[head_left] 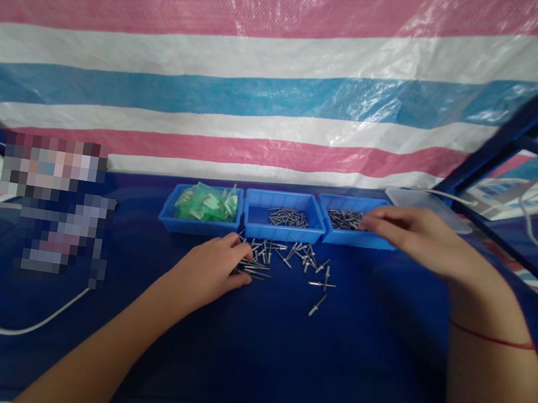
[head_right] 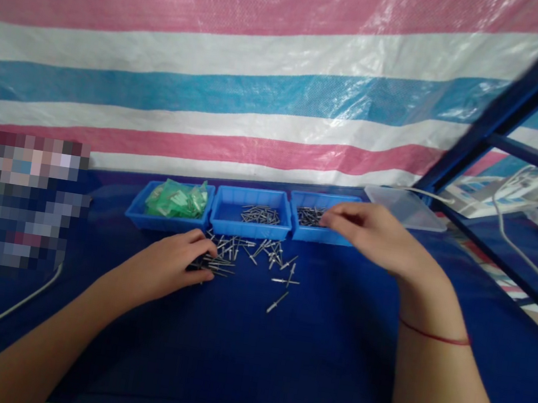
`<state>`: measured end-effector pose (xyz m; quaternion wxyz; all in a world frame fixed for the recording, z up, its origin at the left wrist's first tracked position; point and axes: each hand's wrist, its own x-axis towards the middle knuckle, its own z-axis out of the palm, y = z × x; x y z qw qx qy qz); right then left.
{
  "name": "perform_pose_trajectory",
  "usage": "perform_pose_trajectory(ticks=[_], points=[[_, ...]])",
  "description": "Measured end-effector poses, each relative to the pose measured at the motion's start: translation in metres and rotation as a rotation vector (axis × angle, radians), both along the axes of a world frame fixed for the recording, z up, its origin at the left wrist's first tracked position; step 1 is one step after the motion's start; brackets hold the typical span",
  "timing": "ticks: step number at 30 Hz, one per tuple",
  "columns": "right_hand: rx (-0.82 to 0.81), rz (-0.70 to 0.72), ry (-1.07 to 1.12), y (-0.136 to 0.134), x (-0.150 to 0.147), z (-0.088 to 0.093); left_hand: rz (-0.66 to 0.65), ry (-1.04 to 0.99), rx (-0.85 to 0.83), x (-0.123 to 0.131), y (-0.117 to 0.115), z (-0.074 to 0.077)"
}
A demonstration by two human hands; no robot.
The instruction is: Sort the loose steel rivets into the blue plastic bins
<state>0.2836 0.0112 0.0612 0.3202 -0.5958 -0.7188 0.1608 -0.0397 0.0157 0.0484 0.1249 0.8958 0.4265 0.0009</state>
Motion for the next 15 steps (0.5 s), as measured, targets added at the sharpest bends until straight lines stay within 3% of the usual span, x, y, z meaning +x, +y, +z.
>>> perform_pose_trajectory(ticks=[2, 4, 10, 15], points=[[-0.343, 0.379, 0.036, -0.009, -0.014, 0.003, 0.001, -0.005, -0.029, 0.002, 0.001, -0.002], [-0.528, 0.553, -0.004, -0.017, -0.028, 0.0, 0.002, -0.012, -0.047, 0.004, 0.001, -0.003], [-0.414, 0.406, -0.265, -0.025, -0.057, -0.019, 0.044, -0.01, -0.06, -0.008, -0.002, 0.007], [-0.351, 0.449, -0.325, -0.02, -0.062, -0.022, 0.071, 0.035, -0.146, -0.022, -0.001, 0.008]])
